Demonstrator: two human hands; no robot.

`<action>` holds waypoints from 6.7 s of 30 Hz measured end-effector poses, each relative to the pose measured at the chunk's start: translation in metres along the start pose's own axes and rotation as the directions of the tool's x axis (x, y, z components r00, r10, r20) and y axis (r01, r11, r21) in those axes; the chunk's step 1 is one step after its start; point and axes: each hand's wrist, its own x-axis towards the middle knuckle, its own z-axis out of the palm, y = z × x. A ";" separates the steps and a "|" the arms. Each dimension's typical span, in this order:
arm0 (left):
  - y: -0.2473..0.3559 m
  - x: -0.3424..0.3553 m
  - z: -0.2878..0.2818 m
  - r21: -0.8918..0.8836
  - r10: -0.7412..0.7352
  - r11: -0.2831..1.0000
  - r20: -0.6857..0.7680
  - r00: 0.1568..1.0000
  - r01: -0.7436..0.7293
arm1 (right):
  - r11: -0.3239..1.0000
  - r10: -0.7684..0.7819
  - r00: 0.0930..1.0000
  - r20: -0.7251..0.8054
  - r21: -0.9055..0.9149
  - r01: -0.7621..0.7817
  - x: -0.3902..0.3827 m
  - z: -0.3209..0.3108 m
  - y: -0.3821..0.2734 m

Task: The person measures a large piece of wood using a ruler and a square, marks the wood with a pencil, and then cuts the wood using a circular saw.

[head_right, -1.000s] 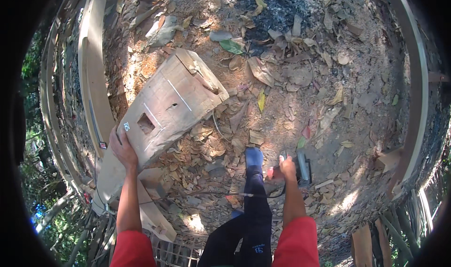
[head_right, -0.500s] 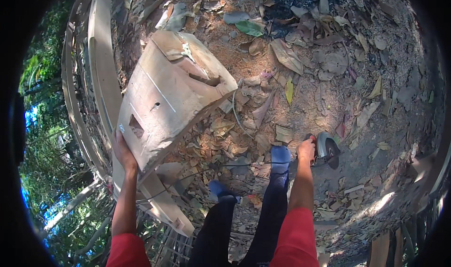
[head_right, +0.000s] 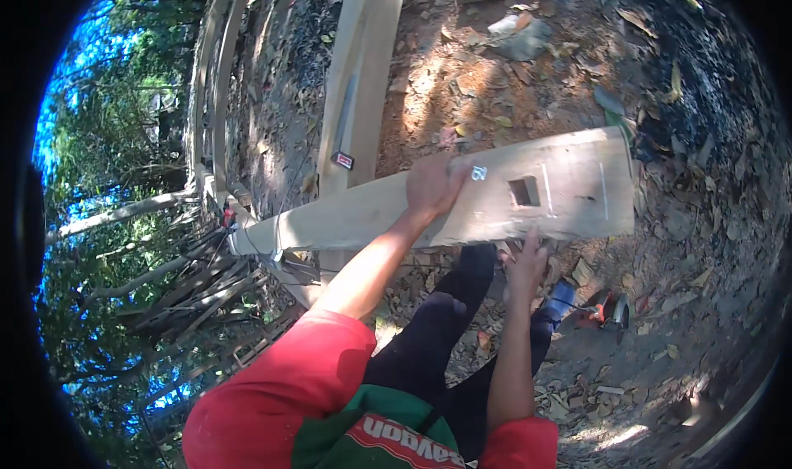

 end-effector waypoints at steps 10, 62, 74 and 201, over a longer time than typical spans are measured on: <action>-0.075 0.102 0.045 -0.155 0.031 0.982 0.700 0.713 0.109 | 0.959 -0.042 0.949 -0.314 0.253 0.126 -0.007 0.048 0.001; -0.089 -0.067 -0.002 -0.094 0.121 0.983 -0.304 0.945 -0.156 | 0.928 0.075 0.970 -0.231 0.372 0.017 0.098 0.047 0.111; 0.031 -0.033 0.023 0.045 0.202 0.978 -0.470 0.860 -0.205 | 0.450 -0.343 0.930 -0.135 -0.892 0.037 0.117 -0.183 0.110; 0.030 -0.038 0.034 -0.076 0.055 0.988 -0.627 0.777 -0.131 | 0.493 -0.602 0.709 0.368 -0.528 0.692 -0.099 -0.077 -0.162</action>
